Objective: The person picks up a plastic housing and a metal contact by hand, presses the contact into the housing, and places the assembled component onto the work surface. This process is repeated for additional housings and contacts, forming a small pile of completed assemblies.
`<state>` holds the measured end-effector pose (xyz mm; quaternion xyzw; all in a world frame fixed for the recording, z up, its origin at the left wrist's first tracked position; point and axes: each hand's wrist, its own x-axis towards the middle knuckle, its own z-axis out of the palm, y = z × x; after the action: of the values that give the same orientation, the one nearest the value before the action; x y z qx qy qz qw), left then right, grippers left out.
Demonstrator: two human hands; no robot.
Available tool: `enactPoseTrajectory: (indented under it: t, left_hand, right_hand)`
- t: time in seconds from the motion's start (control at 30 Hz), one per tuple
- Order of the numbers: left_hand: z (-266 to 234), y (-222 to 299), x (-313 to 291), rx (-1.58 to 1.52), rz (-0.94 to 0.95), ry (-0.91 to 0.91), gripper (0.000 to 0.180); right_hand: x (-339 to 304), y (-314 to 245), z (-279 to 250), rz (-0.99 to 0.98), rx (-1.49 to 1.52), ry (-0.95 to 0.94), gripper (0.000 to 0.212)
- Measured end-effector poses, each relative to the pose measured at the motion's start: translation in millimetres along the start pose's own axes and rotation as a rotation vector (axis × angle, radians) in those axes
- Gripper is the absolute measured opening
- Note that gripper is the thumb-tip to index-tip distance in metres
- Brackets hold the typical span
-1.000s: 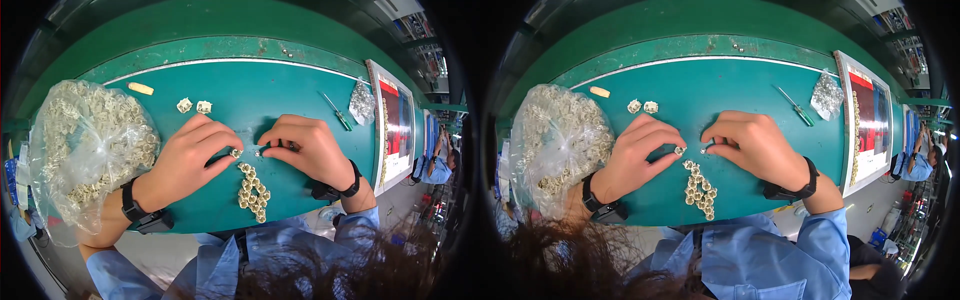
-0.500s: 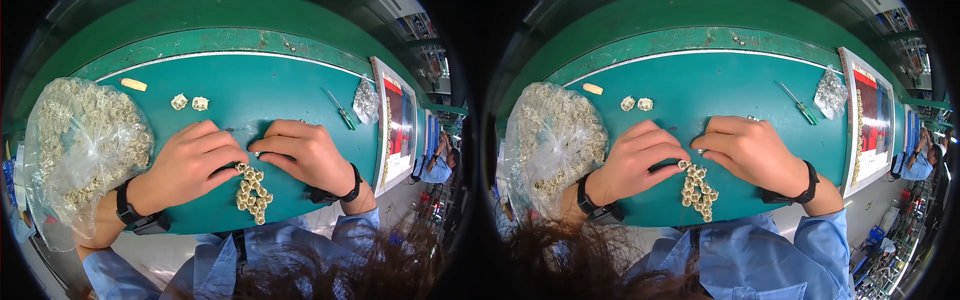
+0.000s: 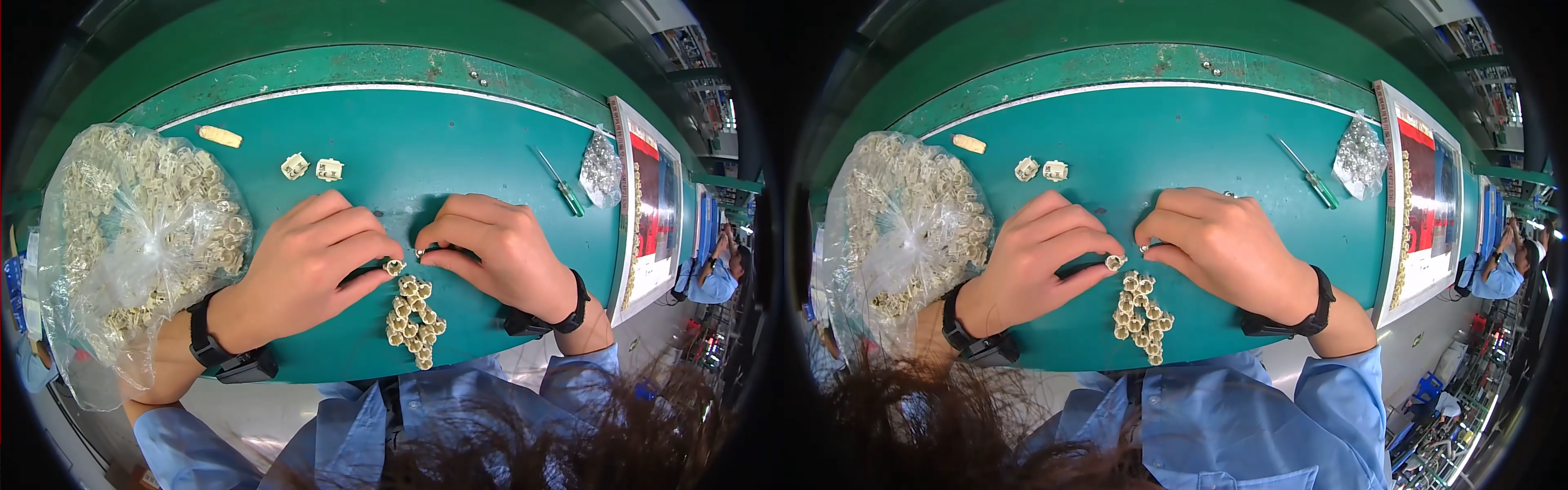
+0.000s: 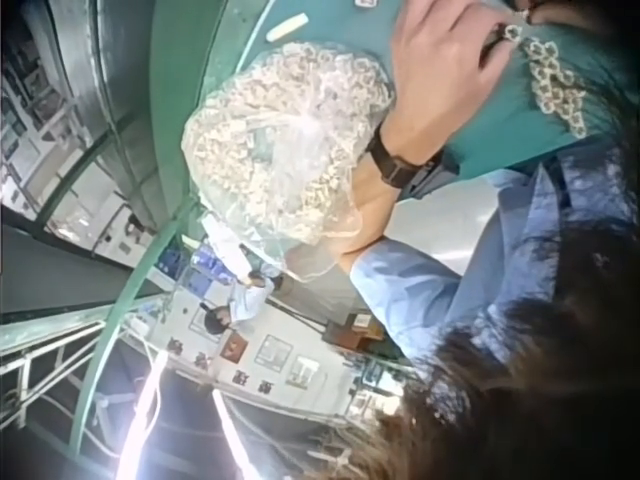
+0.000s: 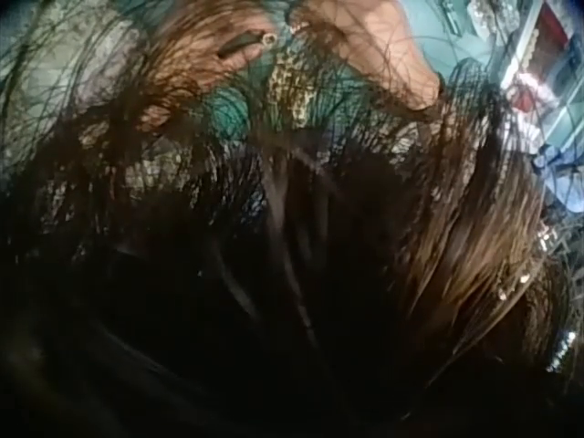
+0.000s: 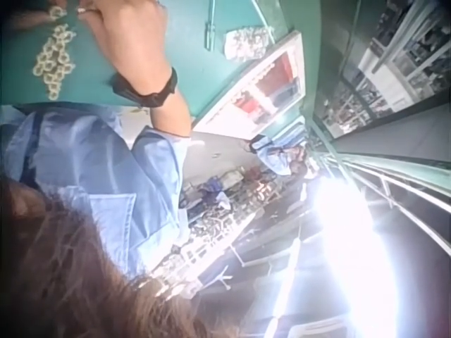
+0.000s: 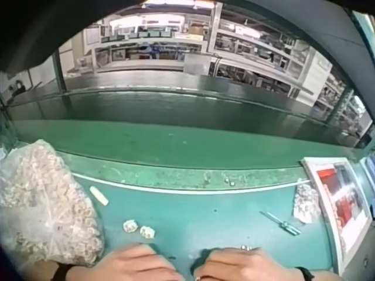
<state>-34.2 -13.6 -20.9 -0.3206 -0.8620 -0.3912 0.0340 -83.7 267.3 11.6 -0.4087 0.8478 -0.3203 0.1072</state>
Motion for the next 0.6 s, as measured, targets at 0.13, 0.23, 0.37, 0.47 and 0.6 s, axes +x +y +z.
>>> enactPoseTrajectory:
  t: [0.13,0.23,0.37,0.47,0.6]
  left_hand:
    - [1.8,-0.4,-0.6,0.002,-0.001,0.004,0.035]
    - [1.5,-0.5,-0.6,0.004,0.0,0.005,0.035]
    - [0.7,-0.2,-0.3,0.003,0.002,-0.001,0.035]
    - [1.7,-0.8,-0.7,-0.003,-0.003,-0.003,0.034]
    - [2.3,-0.3,-0.8,-0.009,-0.029,0.002,0.033]
  right_hand:
    - [0.5,-0.8,0.2,0.031,0.038,0.0,0.019]
    - [-0.4,2.7,2.5,-0.006,0.024,0.008,0.02]
    - [0.1,3.4,3.2,-0.03,0.016,0.013,0.019]
    - [0.3,2.8,2.9,0.009,0.051,-0.003,0.019]
    - [-1.1,-9.1,1.9,0.097,0.152,-0.007,0.019]
